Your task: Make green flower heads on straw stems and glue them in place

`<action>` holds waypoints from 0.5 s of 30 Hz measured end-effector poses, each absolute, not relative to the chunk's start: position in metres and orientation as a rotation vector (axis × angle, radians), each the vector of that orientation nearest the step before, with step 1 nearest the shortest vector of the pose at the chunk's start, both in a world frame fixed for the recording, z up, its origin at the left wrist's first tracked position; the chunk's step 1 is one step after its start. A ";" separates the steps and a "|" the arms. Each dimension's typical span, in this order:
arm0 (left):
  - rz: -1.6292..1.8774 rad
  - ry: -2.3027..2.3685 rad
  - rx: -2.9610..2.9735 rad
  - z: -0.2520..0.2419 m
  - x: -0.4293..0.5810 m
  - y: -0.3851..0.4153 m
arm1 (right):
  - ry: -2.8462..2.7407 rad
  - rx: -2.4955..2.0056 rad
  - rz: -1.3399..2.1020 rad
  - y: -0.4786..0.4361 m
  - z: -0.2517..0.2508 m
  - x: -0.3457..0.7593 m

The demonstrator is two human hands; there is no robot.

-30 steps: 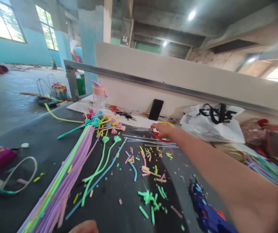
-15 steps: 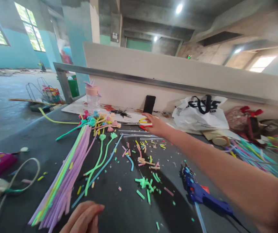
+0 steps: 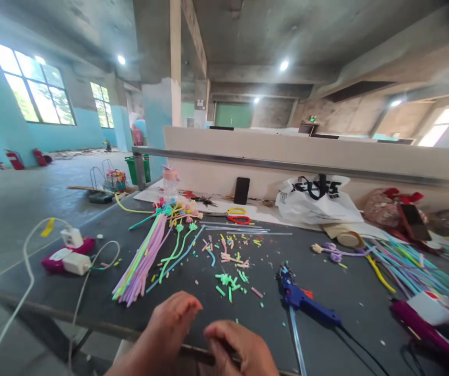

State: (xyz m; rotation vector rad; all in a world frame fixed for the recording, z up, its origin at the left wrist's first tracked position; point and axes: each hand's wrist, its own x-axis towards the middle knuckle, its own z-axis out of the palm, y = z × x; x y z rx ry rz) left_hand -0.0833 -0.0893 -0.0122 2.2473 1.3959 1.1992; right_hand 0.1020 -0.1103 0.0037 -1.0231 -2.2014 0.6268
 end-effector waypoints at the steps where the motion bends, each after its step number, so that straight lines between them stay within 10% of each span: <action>1: 1.165 1.267 2.299 -0.008 -0.077 -0.095 | -2.095 -1.043 0.591 -0.111 0.001 0.099; 15: 1.017 1.152 2.460 0.001 -0.042 -0.092 | -1.807 -1.258 0.434 -0.107 -0.012 0.125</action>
